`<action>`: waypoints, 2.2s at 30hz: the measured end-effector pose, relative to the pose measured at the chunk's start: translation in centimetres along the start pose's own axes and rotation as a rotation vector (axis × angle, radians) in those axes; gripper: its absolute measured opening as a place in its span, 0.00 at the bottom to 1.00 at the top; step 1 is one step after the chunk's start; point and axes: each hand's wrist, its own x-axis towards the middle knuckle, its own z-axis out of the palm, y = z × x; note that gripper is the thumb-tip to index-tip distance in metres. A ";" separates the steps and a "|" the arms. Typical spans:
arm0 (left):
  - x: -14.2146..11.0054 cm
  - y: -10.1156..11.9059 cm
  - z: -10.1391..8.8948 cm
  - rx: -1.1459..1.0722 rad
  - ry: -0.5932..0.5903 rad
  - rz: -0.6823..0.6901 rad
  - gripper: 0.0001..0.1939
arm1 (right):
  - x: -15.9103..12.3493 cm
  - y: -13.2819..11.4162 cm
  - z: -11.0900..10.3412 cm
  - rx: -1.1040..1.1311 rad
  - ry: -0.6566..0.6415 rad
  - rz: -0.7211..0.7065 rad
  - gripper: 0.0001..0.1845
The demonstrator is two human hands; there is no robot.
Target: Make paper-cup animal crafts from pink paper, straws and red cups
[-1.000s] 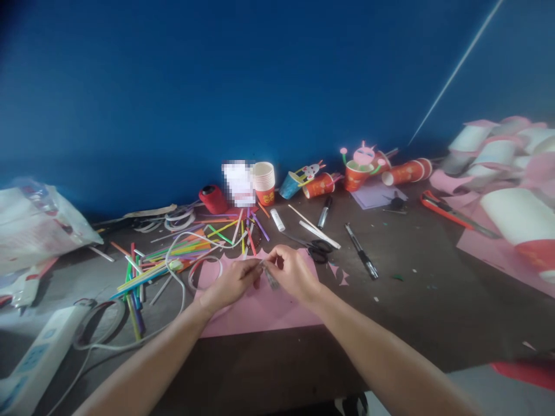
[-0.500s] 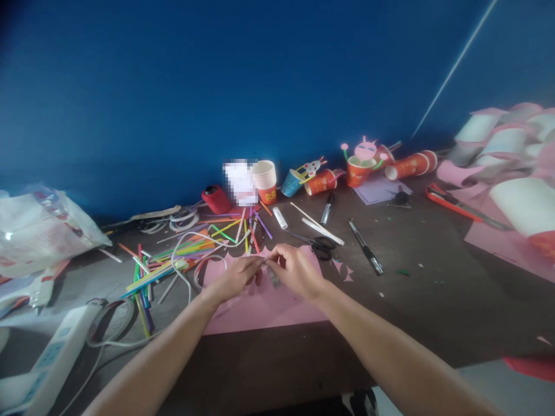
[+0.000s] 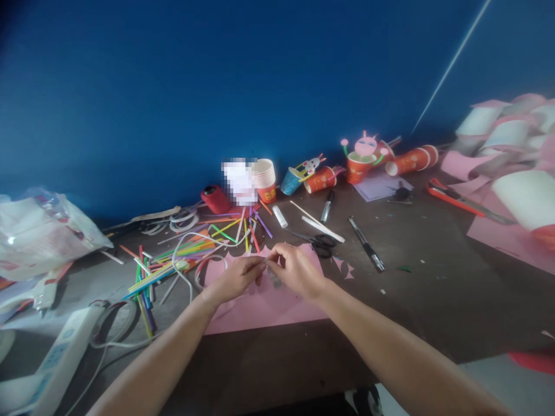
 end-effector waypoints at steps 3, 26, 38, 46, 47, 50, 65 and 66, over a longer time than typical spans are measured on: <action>-0.1 0.0 0.1 0.023 0.014 0.016 0.17 | 0.0 -0.1 0.0 -0.018 0.011 -0.005 0.07; -0.4 1.3 0.1 0.243 0.116 0.043 0.14 | -0.3 0.5 1.3 0.079 0.061 0.026 0.05; 0.0 0.6 0.1 0.205 0.122 0.032 0.15 | 0.1 1.3 1.2 0.094 0.031 0.005 0.09; -1.0 1.7 -0.6 0.524 0.089 0.057 0.16 | 0.1 0.4 0.5 0.132 -0.004 0.035 0.07; -1.1 1.7 -0.6 0.561 0.082 0.061 0.16 | 0.1 0.2 0.3 0.132 -0.009 0.027 0.07; -1.3 1.8 -0.6 0.637 0.100 0.056 0.17 | 0.0 -0.1 0.1 0.109 -0.017 0.006 0.05; -0.9 1.8 -1.4 0.293 0.159 0.001 0.09 | 0.3 0.6 0.8 0.215 -0.071 0.121 0.05; -0.9 1.7 -1.4 0.264 0.155 -0.011 0.09 | 0.4 0.6 0.7 0.248 -0.072 0.135 0.05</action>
